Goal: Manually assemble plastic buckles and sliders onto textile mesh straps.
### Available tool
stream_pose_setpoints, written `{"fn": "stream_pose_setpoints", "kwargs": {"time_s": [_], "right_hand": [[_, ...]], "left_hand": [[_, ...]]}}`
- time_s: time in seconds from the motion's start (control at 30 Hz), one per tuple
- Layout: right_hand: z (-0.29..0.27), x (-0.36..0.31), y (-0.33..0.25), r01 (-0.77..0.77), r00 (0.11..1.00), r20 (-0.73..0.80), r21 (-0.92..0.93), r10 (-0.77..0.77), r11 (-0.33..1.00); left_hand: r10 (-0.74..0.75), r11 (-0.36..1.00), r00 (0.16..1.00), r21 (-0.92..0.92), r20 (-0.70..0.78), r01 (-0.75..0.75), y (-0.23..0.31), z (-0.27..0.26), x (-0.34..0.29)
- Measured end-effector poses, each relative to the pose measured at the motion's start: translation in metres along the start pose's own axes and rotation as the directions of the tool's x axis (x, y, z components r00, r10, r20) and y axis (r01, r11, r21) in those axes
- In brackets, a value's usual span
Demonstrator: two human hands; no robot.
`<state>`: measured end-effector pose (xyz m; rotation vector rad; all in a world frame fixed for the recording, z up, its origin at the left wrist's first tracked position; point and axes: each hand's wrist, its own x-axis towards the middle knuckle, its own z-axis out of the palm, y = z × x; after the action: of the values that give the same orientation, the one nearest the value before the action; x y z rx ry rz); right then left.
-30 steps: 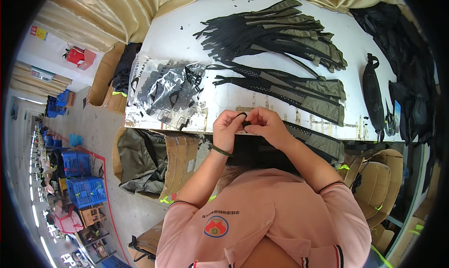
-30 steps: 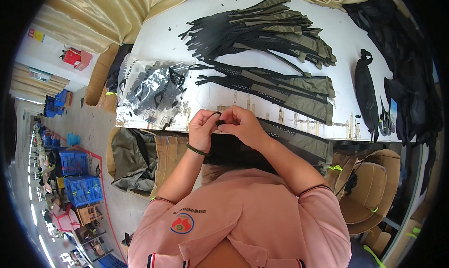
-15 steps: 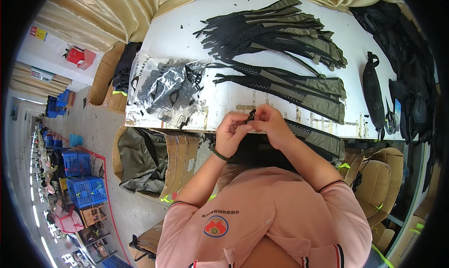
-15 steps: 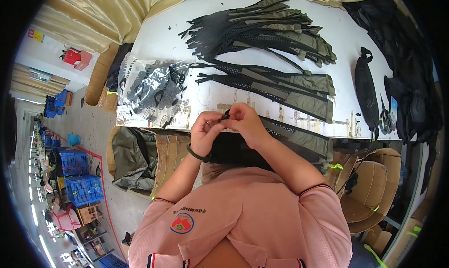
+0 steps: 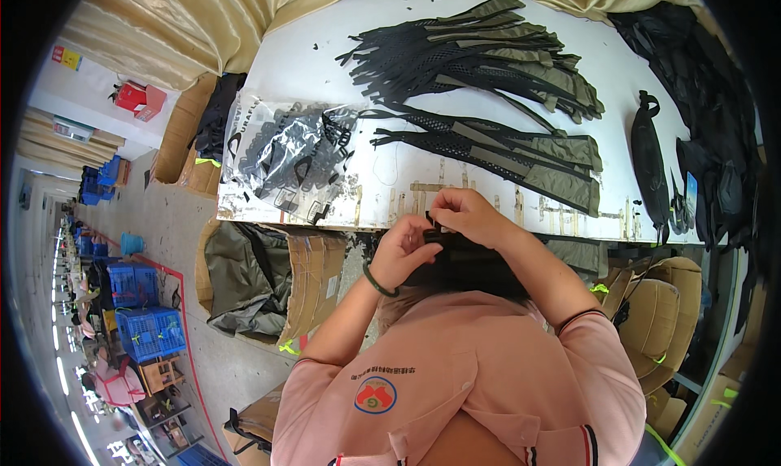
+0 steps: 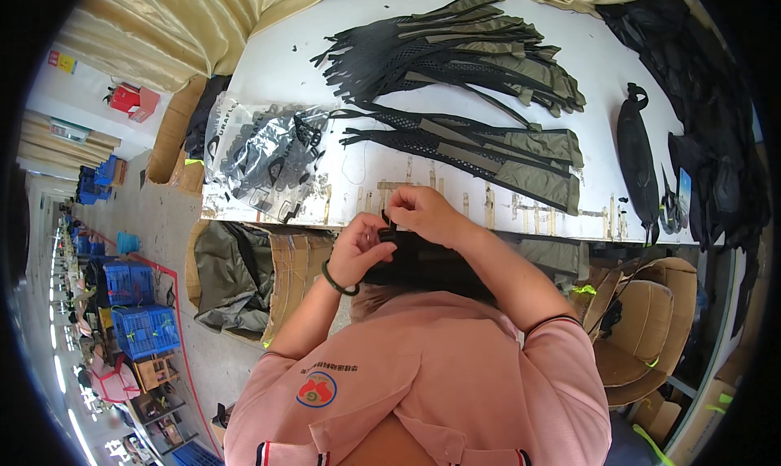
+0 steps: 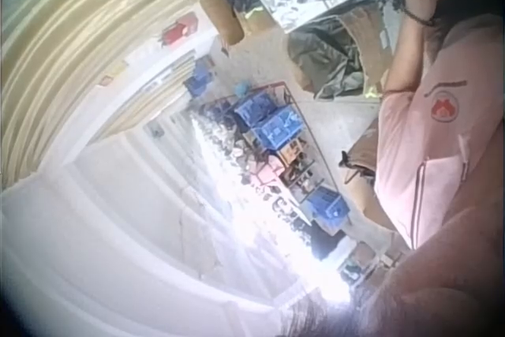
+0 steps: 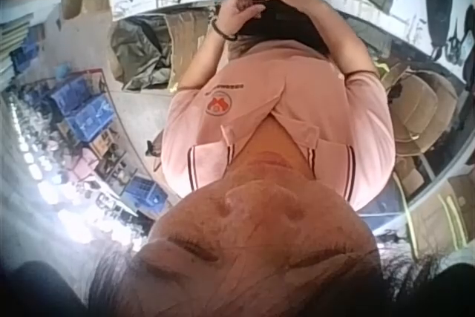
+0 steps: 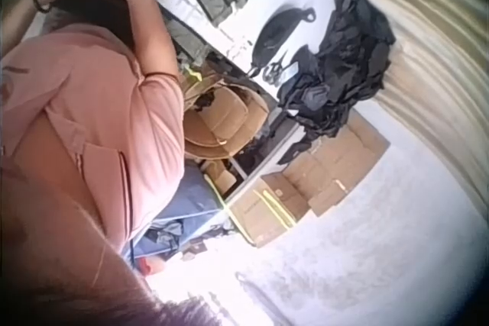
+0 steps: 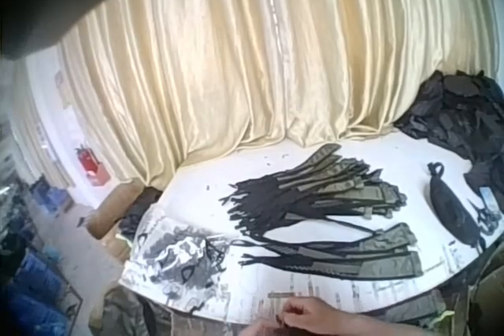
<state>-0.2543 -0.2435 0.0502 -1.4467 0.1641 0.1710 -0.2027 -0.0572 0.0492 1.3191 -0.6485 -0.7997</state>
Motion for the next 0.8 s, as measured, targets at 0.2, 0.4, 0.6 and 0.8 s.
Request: {"fn": "stream_pose_setpoints", "kwargs": {"time_s": [0.2,0.4,0.6,0.8], "right_hand": [[-0.073,0.002,0.016,-0.062,0.771,-0.236,-0.952,-0.592,0.298],[-0.097,0.004,0.046,-0.214,0.861,-0.282,-0.956,-0.423,0.201],[-0.078,-0.036,0.006,0.192,0.896,0.036,-0.93,-0.443,0.313],[-0.094,-0.081,0.01,0.096,0.943,0.018,-0.97,-0.332,0.222]], "left_hand": [[-0.436,0.896,0.888,0.022,-0.148,0.444,-0.016,-0.065,-0.05],[-0.155,0.94,0.966,0.269,-0.205,0.208,-0.017,-0.052,-0.013],[-0.55,0.662,0.818,-0.685,-0.168,0.304,-0.041,-0.035,0.067],[-0.344,0.814,0.881,-0.571,-0.325,0.107,-0.057,-0.051,0.076]]}}
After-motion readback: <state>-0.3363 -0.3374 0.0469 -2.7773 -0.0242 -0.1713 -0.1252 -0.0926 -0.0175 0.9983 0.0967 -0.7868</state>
